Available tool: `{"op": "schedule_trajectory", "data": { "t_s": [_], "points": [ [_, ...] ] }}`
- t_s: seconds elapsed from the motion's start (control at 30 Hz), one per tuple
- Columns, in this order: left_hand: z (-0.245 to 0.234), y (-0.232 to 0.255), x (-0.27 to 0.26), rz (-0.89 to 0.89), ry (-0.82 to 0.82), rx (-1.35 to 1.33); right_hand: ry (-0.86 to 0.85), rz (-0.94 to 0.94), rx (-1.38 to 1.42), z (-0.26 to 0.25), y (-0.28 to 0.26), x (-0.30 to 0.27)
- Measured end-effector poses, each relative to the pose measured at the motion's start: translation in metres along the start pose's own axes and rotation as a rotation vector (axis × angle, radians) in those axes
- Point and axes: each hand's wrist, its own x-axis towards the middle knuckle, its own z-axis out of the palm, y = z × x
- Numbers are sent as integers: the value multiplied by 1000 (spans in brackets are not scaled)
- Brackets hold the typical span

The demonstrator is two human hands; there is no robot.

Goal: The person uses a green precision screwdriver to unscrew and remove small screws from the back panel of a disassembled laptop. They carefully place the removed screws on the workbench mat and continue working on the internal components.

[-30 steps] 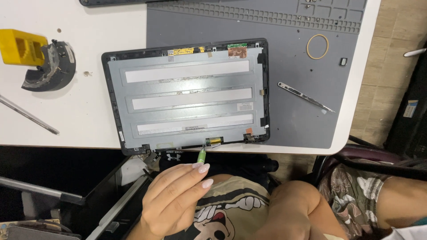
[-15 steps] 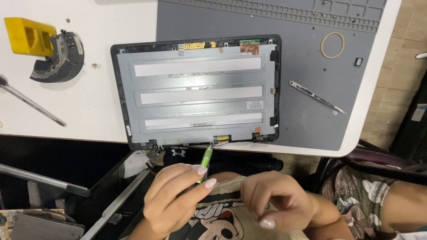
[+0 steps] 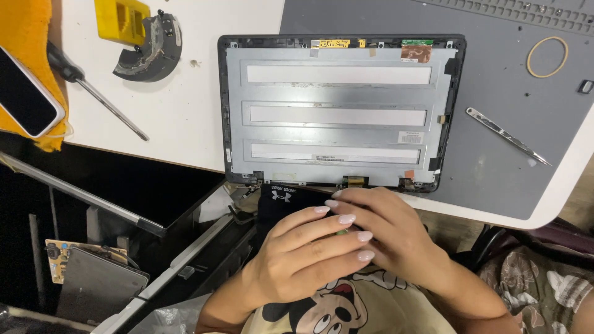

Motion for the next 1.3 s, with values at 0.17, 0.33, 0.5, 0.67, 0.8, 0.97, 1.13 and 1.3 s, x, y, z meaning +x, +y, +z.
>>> {"op": "schedule_trajectory", "data": {
  "t_s": [0.17,0.33,0.5,0.67,0.8,0.97,1.13,1.3],
  "points": [
    [8,-8,-14,-9,35,125,84,-94,59,7,6,2],
    [24,-26,-29,-273,391,155,297,263,-27,6,2,3],
    [24,-30,-43,-323,415,165,416,299,21,18,21,-22],
    [11,-36,-58,-356,304,286,613,382,283,-9,40,-42],
    [14,-49,-61,-326,343,464,935,396,231,-70,90,-44],
    [27,-65,-68,-261,315,517,1240,364,343,-159,156,-31],
    [33,-76,-77,-224,321,526,1235,353,196,-194,231,-20],
    [31,-78,-73,-212,332,486,1180,326,172,-191,260,-21]
  ]
}}
